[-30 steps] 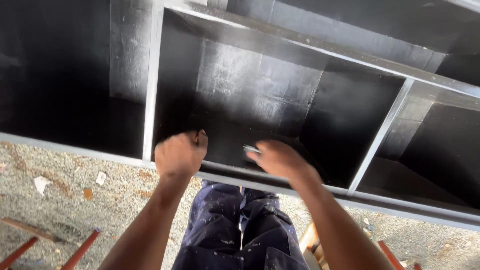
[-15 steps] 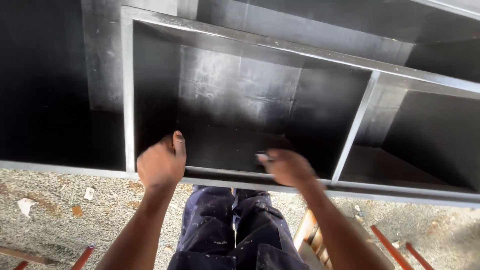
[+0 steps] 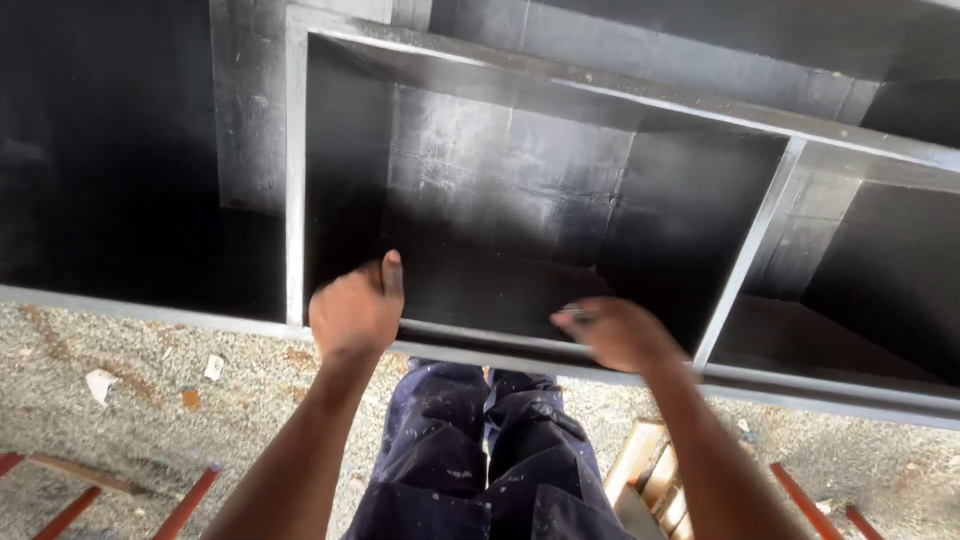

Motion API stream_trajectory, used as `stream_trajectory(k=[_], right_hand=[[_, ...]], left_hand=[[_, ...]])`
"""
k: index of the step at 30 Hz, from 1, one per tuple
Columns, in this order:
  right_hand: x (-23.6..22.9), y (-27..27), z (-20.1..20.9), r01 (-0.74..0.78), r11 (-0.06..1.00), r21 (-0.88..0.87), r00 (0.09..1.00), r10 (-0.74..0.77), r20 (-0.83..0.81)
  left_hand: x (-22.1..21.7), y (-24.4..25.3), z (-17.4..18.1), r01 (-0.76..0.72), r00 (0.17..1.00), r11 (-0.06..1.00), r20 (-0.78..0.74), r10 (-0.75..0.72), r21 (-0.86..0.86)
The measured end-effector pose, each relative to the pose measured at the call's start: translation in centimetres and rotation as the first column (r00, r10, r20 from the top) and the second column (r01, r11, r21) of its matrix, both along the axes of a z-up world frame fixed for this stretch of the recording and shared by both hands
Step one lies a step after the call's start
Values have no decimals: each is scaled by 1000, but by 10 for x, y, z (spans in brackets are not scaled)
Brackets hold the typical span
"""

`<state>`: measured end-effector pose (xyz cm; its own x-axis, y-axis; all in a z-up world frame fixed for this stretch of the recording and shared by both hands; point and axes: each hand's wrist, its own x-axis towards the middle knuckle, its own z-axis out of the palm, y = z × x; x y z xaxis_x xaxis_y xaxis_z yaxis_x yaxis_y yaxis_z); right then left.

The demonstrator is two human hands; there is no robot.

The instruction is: Sanding the edges and interior corners of a black wooden shelf unit using sandpaper to prepare the surface.

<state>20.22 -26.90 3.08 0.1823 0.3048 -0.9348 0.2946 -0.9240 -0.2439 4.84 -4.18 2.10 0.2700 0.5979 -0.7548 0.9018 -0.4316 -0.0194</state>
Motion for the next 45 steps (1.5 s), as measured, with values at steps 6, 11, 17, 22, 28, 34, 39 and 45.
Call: stream_trajectory(k=[6,11,17,22,28,34,39,45], right_hand=[[-15,86,63,696,693,-186,666,-720,-195],[-52,90,-8,-8,987,160,997,21,-81],[1,-43,-1,112,992,-60,983,-102,154],[-14,-22,1,77,987,-138,986,-55,157],[-52,88,36,-29,974,224,998,41,-49],[-44,0,3,-237,970,54,951,220,217],[-71,49,4,-194,953,234,976,164,143],[-44,86,54,-23,961,275,1000,18,20]], left_hand=[[0,3,11,-105,981,994,167,96,41],[-15,0,-6,-89,978,993,197,72,79],[-16,-38,6,400,848,913,344,-403,82],[-12,-74,14,367,544,905,740,-396,215],[-37,-32,-1,114,656,955,701,-281,275],[-34,-20,-29,115,679,888,617,-397,446],[-31,-17,-17,-110,658,934,729,-187,339],[-14,-11,-6,-150,807,981,589,50,122]])
